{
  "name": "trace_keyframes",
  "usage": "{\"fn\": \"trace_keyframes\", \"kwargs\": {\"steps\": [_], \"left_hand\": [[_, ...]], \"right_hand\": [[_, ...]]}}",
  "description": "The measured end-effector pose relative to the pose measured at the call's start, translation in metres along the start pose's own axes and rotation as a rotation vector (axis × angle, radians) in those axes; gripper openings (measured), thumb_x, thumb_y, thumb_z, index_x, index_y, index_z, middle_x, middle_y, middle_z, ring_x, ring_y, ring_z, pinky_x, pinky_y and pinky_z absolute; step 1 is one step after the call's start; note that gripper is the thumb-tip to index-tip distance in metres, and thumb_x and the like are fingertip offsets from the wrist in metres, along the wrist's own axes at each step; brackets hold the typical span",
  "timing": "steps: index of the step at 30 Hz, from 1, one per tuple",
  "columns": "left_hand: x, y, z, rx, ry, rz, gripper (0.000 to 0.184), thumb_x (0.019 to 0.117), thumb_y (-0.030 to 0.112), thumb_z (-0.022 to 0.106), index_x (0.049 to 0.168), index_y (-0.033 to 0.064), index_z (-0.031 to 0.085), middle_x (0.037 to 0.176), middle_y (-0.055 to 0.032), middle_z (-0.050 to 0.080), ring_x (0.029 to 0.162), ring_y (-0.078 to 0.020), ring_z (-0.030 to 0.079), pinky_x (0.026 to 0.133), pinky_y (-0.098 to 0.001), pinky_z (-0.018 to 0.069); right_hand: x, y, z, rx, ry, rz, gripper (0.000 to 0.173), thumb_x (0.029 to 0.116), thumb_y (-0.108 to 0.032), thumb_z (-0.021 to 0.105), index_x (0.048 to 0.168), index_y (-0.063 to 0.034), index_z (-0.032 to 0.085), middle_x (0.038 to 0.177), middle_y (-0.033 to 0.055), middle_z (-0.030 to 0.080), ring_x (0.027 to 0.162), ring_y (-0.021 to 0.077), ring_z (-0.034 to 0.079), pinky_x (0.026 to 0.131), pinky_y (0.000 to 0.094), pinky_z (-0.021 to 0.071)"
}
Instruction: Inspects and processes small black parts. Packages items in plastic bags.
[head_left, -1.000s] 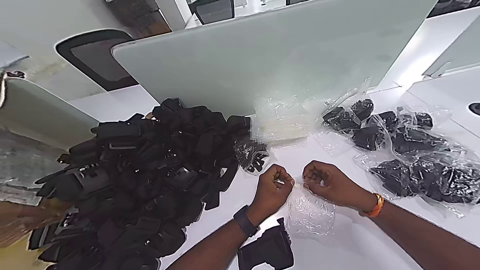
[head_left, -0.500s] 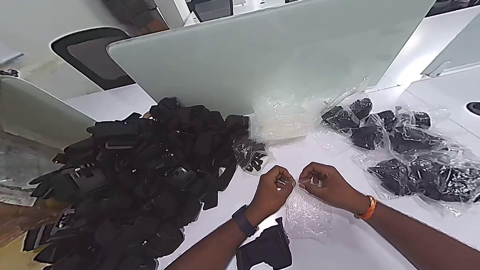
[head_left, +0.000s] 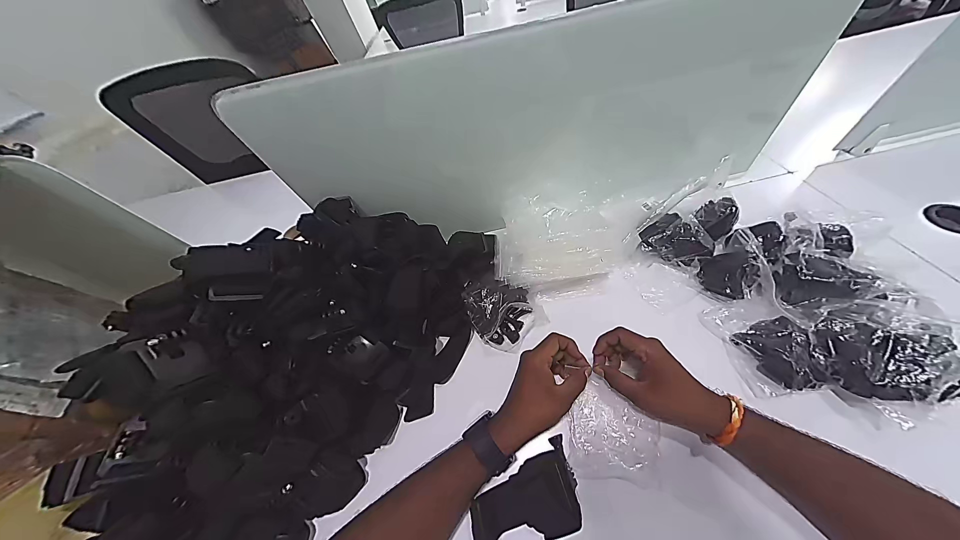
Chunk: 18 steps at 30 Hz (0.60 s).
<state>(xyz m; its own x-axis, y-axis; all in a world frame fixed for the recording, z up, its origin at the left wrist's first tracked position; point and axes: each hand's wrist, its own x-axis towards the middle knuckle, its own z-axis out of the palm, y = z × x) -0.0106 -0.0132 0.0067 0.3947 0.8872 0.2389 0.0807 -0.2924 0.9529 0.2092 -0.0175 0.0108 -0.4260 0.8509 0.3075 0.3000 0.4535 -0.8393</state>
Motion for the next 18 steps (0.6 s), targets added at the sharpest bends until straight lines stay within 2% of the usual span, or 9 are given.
{"fn": "trace_keyframes", "kwargs": {"steps": [3,8,12,15,18], "left_hand": [[0.000,-0.001,0.000,0.024,0.012,0.024,0.016,0.0885,0.002,0.071,0.100,0.0011,0.061,0.090,-0.0051,0.072,0.077,-0.0109,0.069,0.071,-0.0266,0.0583],[0.002,-0.003,-0.003,0.019,0.101,0.014,0.014,0.0897,0.002,0.070,0.100,0.0010,0.060,0.089,-0.0053,0.071,0.075,-0.0111,0.067,0.068,-0.0262,0.0565],[0.004,-0.003,-0.004,-0.044,0.150,-0.010,0.018,0.0882,0.000,0.070,0.102,0.0005,0.059,0.090,-0.0057,0.069,0.078,-0.0121,0.068,0.069,-0.0268,0.0578],[0.003,-0.003,-0.004,-0.013,0.101,0.011,0.017,0.0881,0.001,0.069,0.103,-0.0010,0.061,0.089,-0.0053,0.070,0.078,-0.0109,0.068,0.072,-0.0269,0.0583],[0.001,-0.004,-0.004,0.029,0.029,0.043,0.019,0.0870,0.002,0.069,0.104,-0.0013,0.062,0.090,-0.0048,0.069,0.081,-0.0098,0.068,0.075,-0.0263,0.0582]], "right_hand": [[0.001,-0.001,-0.001,-0.048,-0.005,-0.009,0.019,0.0945,-0.013,0.065,0.112,-0.0053,0.063,0.092,0.0003,0.067,0.083,0.0064,0.063,0.076,0.0244,0.0531],[0.004,0.007,-0.013,-0.029,-0.024,0.029,0.031,0.0917,-0.017,0.072,0.117,-0.0030,0.062,0.099,0.0034,0.069,0.092,0.0068,0.067,0.085,0.0244,0.0573],[0.005,0.009,-0.016,0.074,0.080,0.039,0.029,0.0870,-0.010,0.074,0.113,-0.0036,0.063,0.095,0.0003,0.070,0.086,0.0047,0.068,0.079,0.0222,0.0586],[0.007,0.007,-0.016,0.172,0.166,0.046,0.036,0.0814,-0.004,0.078,0.113,-0.0041,0.062,0.092,-0.0010,0.071,0.084,0.0070,0.069,0.077,0.0242,0.0597],[0.006,0.007,-0.016,0.208,0.133,0.047,0.039,0.0808,-0.003,0.079,0.115,-0.0045,0.060,0.091,-0.0014,0.071,0.081,0.0072,0.069,0.075,0.0241,0.0589]]}}
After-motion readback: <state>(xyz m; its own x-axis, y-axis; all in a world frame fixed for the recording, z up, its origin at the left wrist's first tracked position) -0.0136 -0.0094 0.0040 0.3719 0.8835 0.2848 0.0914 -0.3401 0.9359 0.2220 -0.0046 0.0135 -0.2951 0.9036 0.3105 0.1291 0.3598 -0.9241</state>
